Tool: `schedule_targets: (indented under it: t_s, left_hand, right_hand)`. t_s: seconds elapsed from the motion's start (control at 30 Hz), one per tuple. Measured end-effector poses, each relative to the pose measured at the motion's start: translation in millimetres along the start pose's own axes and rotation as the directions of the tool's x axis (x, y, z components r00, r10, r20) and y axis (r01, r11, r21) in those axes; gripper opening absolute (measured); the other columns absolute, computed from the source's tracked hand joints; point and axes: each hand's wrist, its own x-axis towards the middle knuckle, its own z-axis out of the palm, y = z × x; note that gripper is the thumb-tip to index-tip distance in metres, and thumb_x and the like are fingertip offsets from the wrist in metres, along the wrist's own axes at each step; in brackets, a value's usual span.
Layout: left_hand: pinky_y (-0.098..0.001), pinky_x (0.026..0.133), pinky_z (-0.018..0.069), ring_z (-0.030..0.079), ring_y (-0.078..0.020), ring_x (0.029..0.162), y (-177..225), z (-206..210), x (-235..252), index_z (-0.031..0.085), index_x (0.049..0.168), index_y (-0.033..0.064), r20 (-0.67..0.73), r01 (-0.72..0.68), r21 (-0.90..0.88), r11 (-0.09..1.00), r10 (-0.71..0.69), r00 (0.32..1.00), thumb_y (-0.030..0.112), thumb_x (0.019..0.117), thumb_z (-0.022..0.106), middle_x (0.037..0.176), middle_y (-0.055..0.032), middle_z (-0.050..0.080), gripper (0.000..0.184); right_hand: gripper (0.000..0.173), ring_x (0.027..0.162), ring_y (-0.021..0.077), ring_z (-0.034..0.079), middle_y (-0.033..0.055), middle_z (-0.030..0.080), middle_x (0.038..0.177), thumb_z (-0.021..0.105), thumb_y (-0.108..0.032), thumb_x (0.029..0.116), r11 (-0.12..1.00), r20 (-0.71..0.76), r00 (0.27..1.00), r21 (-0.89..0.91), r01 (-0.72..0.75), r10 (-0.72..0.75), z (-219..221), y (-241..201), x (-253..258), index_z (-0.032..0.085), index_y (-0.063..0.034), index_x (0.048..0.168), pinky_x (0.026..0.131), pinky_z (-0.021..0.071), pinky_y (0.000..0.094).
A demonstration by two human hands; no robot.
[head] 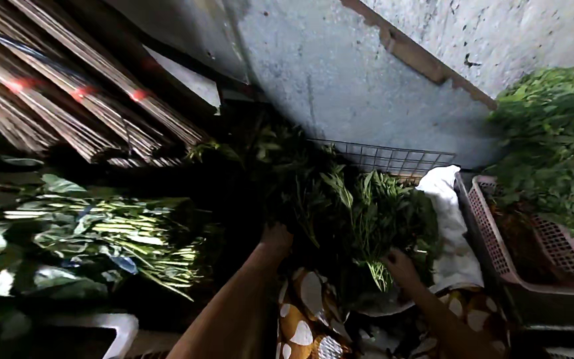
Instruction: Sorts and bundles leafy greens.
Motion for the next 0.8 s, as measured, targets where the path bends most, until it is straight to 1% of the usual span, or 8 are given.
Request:
schedule_targets:
  t_s: [0.1,0.17,0.23,0.33,0.47,0.53,0.63,0.8]
  left_hand:
    - [-0.0705,0.11,0.0326,0.048,-0.0499,0.132,31.8,3.6,-10.1,0.063,0.128,-0.0034,-0.139,-0.016,-0.052,0.999,0.008,0.99,0.003,0.0952,0.064,0.134,-0.0292,0.059,0.034]
    - [-0.0639,0.108,0.0373,0.054,-0.0438,0.129,69.1,4.0,-18.9,0.059,0.134,0.0011,-0.252,-0.093,-0.118,0.989,0.061,0.966,0.001,0.0969,0.057,0.135,-0.0245,0.059,0.037]
    - [-0.0584,0.103,0.0482,0.061,-0.0387,0.122,109.3,14.5,-19.4,0.06,0.134,0.0049,-0.223,-0.165,-0.339,0.926,0.092,0.97,0.008,0.1002,0.053,0.132,-0.0204,0.063,0.035]
    - [-0.056,0.098,0.0522,0.065,-0.0358,0.115,155.7,53.3,13.4,0.061,0.132,0.003,0.015,-0.066,-0.799,0.598,0.13,0.991,0.02,0.1016,0.057,0.126,-0.0217,0.065,0.035]
    - [-0.0501,0.092,0.0538,0.065,-0.0326,0.108,205.6,102.1,48.3,0.057,0.133,-0.001,0.261,0.249,-0.946,0.207,0.032,0.965,0.02,0.1007,0.061,0.123,-0.0223,0.064,0.039]
    - [-0.0507,0.095,0.0528,0.065,-0.0326,0.111,221.7,111.6,55.8,0.061,0.131,0.0003,0.25,0.25,-0.964,0.089,-0.01,0.968,0.017,0.0994,0.063,0.125,-0.0214,0.065,0.036]
    - [-0.0477,0.089,0.0546,0.067,-0.0283,0.102,229.0,113.3,53.9,0.067,0.122,0.0015,0.18,0.182,-0.98,-0.078,0.025,0.983,0.015,0.097,0.067,0.115,-0.0181,0.069,0.028]
    - [-0.0366,0.079,0.0563,0.066,-0.0187,0.087,216.7,96.0,33.5,0.064,0.124,0.0018,0.022,0.065,-0.964,-0.259,0.165,0.986,0.011,0.0949,0.071,0.106,-0.0127,0.069,0.031]
  right_hand:
    - [0.063,0.11,0.0362,0.066,0.0196,0.069,0.118,0.065,-0.058,0.0937,0.99,0.048,0.994,-0.108,-0.092,0.097,25.9,0.9,-6.1,0.064,-0.0055,0.129,0.097,0.052,0.0591]
    - [0.063,0.114,0.0382,0.065,0.0209,0.067,0.122,0.068,-0.053,0.0936,0.978,0.034,0.994,-0.186,-0.097,0.105,34.6,2.6,-2.4,0.06,-0.0047,0.133,0.098,0.0514,0.0598]
    - [0.049,0.116,0.0378,0.065,0.0203,0.066,0.126,0.064,-0.037,0.0987,0.964,0.043,0.993,-0.249,-0.094,0.108,34.3,2.9,2.2,0.059,-0.0059,0.136,0.099,0.0513,0.059]
    - [0.035,0.116,0.0363,0.066,0.019,0.068,0.124,0.057,-0.023,0.1013,0.967,0.034,0.994,-0.235,-0.094,0.105,20.8,1.6,1.8,0.063,-0.0076,0.131,0.099,0.0518,0.0583]
    - [0.035,0.115,0.0308,0.065,0.0163,0.068,0.122,0.056,-0.032,0.1039,0.97,0.068,0.997,-0.238,0.051,-0.036,11.4,15.5,5.1,0.065,-0.0053,0.124,0.101,0.0512,0.0522]
    - [0.043,0.117,0.0303,0.065,0.0157,0.067,0.125,0.059,-0.041,0.1016,0.956,0.057,0.996,-0.282,0.081,-0.068,18.7,21.3,7.6,0.064,-0.0064,0.127,0.103,0.0507,0.0519]
    - [0.046,0.124,0.033,0.061,0.0185,0.063,0.132,0.061,-0.037,0.1017,0.974,0.025,0.998,-0.22,0.06,-0.056,23.2,24.4,6.3,0.059,-0.0049,0.135,0.107,0.0479,0.0526]
    - [0.032,0.104,0.0286,0.066,0.0204,0.067,0.112,0.061,-0.024,0.1014,0.985,0.021,0.992,0.124,0.121,-0.124,-5.1,21.8,5.0,0.064,0.0028,0.118,0.095,0.0534,0.0481]
